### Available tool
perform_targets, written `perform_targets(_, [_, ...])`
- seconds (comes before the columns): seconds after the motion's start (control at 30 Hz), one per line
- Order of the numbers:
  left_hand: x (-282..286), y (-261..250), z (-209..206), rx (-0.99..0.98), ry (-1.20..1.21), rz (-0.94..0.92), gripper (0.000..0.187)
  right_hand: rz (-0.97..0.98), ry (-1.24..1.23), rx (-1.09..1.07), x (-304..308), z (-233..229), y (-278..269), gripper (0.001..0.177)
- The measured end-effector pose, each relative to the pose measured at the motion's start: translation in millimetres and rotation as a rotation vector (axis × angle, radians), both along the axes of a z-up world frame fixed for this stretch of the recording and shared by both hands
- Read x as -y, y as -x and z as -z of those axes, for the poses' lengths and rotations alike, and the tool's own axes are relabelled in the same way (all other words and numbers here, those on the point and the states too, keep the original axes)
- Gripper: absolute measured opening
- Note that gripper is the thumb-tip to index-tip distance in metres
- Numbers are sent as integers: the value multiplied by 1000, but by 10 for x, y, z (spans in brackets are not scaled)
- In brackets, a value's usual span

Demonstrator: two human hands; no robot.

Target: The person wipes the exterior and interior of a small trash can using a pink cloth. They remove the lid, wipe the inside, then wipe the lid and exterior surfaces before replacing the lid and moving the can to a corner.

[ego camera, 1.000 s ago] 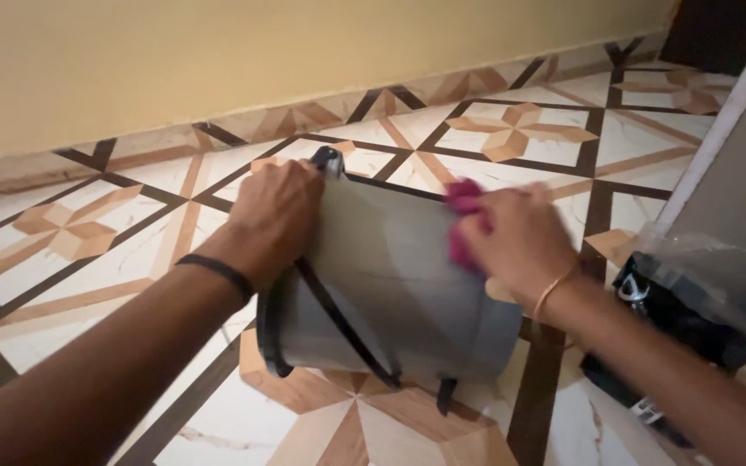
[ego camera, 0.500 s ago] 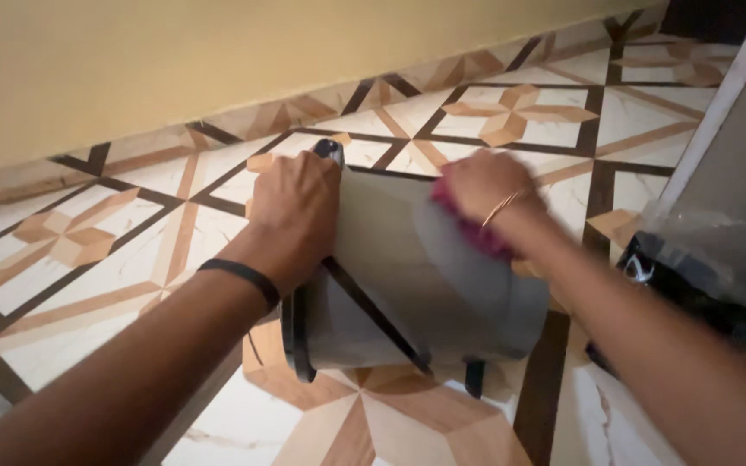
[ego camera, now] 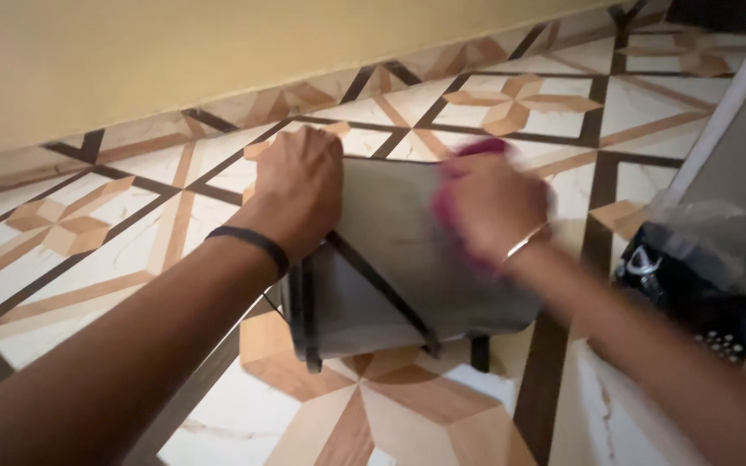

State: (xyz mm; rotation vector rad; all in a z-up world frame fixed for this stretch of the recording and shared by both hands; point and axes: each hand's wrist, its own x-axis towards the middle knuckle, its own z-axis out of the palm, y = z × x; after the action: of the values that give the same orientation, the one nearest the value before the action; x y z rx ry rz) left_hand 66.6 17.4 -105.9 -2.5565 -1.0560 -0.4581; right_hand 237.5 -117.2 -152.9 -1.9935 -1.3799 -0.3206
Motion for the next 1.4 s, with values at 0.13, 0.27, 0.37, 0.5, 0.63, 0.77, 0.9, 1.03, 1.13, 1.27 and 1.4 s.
perform_targets(0.13, [101,113,10,-19,-47,48,12,-534,-495,364,-143,560,612,46])
perform_targets(0.27, [90,181,17,-24,15,-9,14,-368,-218,-5,37,333,28,39])
perform_targets(0.37, [43,73,32,-28,3,-23,14,3,157,19,135,-77,-526,42])
perform_targets(0.5, [-12,-132,-24,65,-10,-33,14,-105,78,65,-15,54,-304,29])
perform_targets(0.63, [56,-127,51,-15,-59,-8,15,-642,-381,383,-149,542,15,46])
perform_targets(0.77, [26,-197,17,4,-26,-8,11,-464,-54,-50,-228,142,-577,48])
perform_targets(0.9, [55,-367,32,11,-96,44,11,-200,56,-50,-233,-171,-670,38])
perform_targets(1.03, [105,-550,36,24,-94,113,9,-529,-360,-82,-287,208,-120,37])
perform_targets(1.13, [123,-587,98,31,-74,131,11,-544,-521,390,-285,404,-291,36])
perform_targets(1.27, [86,-624,139,27,-22,56,12,-81,105,27,-225,10,-1166,38])
perform_targets(1.4, [100,-703,143,45,-201,160,6,-77,158,376,-342,-254,-959,32])
